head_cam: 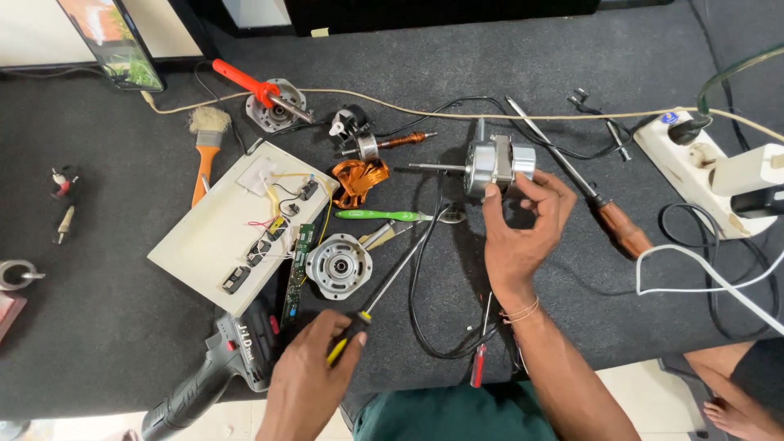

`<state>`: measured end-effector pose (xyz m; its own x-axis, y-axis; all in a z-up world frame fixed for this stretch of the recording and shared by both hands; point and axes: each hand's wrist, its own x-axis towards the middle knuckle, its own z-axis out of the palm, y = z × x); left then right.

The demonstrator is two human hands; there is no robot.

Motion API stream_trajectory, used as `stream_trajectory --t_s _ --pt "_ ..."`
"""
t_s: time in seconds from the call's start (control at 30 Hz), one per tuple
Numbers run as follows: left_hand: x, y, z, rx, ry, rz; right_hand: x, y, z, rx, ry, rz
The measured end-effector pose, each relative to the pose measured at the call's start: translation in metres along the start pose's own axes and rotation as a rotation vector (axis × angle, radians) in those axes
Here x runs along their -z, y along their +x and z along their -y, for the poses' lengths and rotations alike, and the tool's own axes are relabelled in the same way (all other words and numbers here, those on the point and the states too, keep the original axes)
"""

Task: Tightening screws and assembling the housing of a small electric motor on a workbench.

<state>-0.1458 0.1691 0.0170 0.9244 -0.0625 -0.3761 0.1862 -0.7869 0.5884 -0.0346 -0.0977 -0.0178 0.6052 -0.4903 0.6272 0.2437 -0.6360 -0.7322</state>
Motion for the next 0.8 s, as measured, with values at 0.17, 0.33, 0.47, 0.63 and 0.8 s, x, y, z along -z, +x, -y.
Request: stream_trajectory --t_s 0.17,0.33,0.47,0.63,0.8 --pt "-0.023 0.004 -0.016 -0.12 0.131 -0.157 0.002 -0.002 0.002 -0.029 0.012 0.008" --pt "-0.008 0.002 -0.024 -0.119 0.079 -0.197 0.004 0.001 0.004 -0.032 0.038 0.012" --pt "0.023 -0.01 -0.026 0.005 -0.054 -0.185 0.003 0.0 0.004 -0.031 0.03 0.012" --pt "0.058 -0.018 -0.026 0.201 -0.057 -0.227 0.003 0.0 0.005 -0.011 0.027 0.009" --pt "0.073 -0.025 -0.017 0.162 -0.1 -0.452 0.002 -0.001 0.002 -0.003 0.033 0.002"
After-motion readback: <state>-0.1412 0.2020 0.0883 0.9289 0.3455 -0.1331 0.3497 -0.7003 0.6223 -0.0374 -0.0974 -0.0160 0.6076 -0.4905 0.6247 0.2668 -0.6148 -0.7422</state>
